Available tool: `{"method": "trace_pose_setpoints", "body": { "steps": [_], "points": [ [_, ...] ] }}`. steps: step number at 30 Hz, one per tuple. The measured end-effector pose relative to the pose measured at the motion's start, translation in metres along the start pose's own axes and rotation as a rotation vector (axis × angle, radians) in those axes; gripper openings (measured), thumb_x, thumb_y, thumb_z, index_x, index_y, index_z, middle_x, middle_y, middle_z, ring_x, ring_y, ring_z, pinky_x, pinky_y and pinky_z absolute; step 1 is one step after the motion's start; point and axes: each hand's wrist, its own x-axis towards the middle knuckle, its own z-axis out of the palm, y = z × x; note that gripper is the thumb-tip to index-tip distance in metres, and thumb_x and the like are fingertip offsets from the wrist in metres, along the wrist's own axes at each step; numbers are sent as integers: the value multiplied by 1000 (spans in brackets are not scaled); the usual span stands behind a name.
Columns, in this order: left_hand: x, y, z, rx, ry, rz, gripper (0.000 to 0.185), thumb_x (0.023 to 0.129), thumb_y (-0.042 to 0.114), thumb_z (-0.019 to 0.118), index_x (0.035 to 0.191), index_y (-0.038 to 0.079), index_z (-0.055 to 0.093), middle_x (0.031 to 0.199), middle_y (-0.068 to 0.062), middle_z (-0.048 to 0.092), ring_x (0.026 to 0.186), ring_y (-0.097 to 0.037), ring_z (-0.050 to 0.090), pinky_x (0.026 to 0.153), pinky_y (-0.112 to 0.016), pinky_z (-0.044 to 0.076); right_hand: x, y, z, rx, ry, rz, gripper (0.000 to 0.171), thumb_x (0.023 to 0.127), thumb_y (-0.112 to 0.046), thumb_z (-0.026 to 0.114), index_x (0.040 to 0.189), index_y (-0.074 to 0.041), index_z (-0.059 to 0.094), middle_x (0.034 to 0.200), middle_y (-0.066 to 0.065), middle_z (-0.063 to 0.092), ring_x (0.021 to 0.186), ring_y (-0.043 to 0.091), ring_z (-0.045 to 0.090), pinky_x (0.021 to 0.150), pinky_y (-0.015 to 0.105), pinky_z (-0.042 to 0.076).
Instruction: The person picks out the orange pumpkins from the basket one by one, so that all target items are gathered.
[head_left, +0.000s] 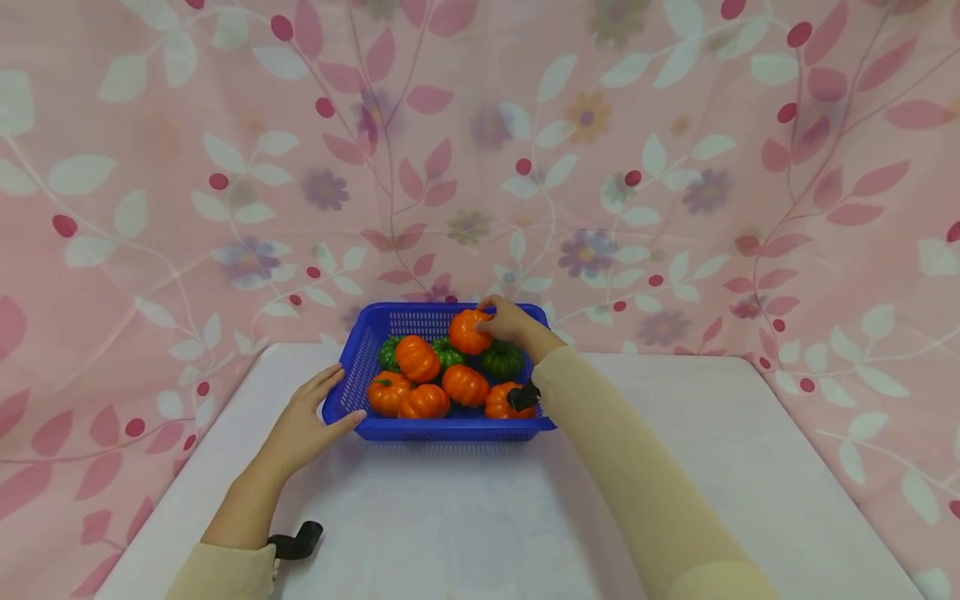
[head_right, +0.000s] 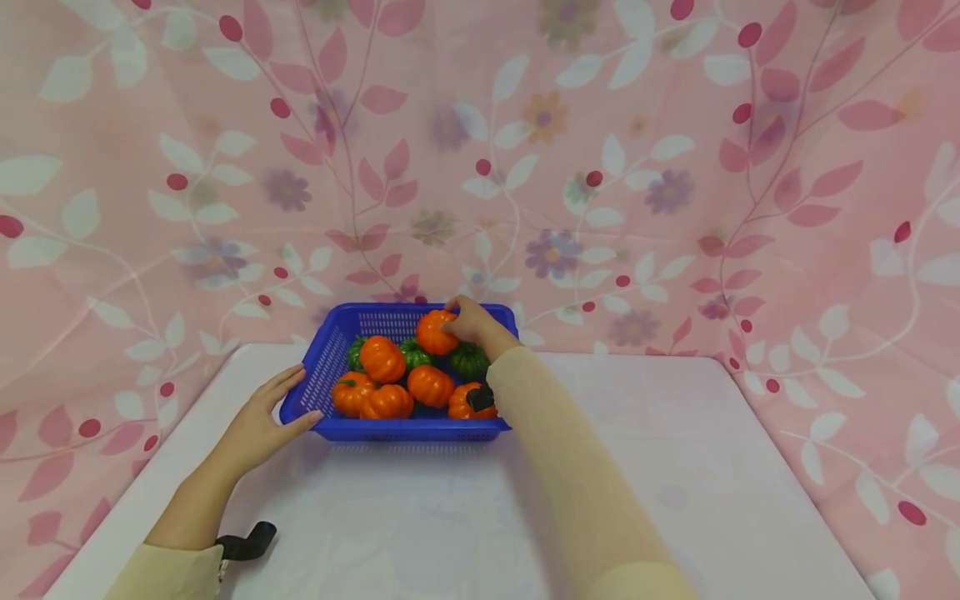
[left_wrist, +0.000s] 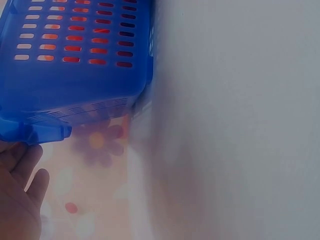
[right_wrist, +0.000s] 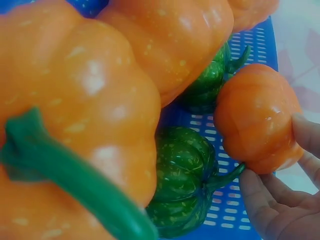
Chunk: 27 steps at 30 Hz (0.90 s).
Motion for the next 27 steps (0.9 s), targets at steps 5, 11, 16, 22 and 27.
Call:
{"method": "trace_pose_setpoints", "body": {
  "steps": [5, 11, 16, 22, 27],
  "points": [
    [0, 2, -2, -5, 1, 6, 86, 88, 47, 73, 152, 1, 39, 161, -15, 30, 146, -46, 23, 110, -71, 25, -6, -4, -8, 66, -30, -25, 45, 100, -13, 62, 142, -7, 46, 140, 22, 50, 123, 35, 55, 100, 46, 50],
    [-2, 1, -2, -11, -5, 9, 87, 88, 48, 73, 152, 0, 38, 161, -16, 29, 146, -46, 23, 110, -71, 24, -18, -15, -31, 55, -75, -78, 46, 98, -12, 65, 140, -6, 48, 141, 24, 48, 122, 37, 56, 100, 48, 51],
    [-2, -1, -1, -10, 5, 16, 87, 88, 47, 74, 152, 0, 39, 161, -15, 30, 146, -46, 23, 111, -71, 24, -42, -24, -53, -48, -113, -129, 45, 97, -12, 67, 139, -8, 51, 143, 25, 48, 129, 37, 51, 104, 48, 48],
    [-3, 2, -2, -5, 1, 11, 85, 89, 45, 74, 152, 0, 39, 161, -15, 30, 146, -46, 23, 111, -71, 24, -76, -22, -78, -172, -102, -184, 46, 96, -16, 68, 140, -11, 53, 146, 22, 48, 133, 39, 47, 105, 51, 47],
    [-3, 3, -3, -6, 5, 18, 85, 88, 45, 74, 151, -1, 40, 161, -16, 30, 146, -46, 23, 111, -71, 24, -105, -11, -96, -177, -81, -194, 45, 97, -14, 67, 139, -11, 54, 143, 20, 50, 128, 40, 52, 100, 50, 51]
  ]
}}
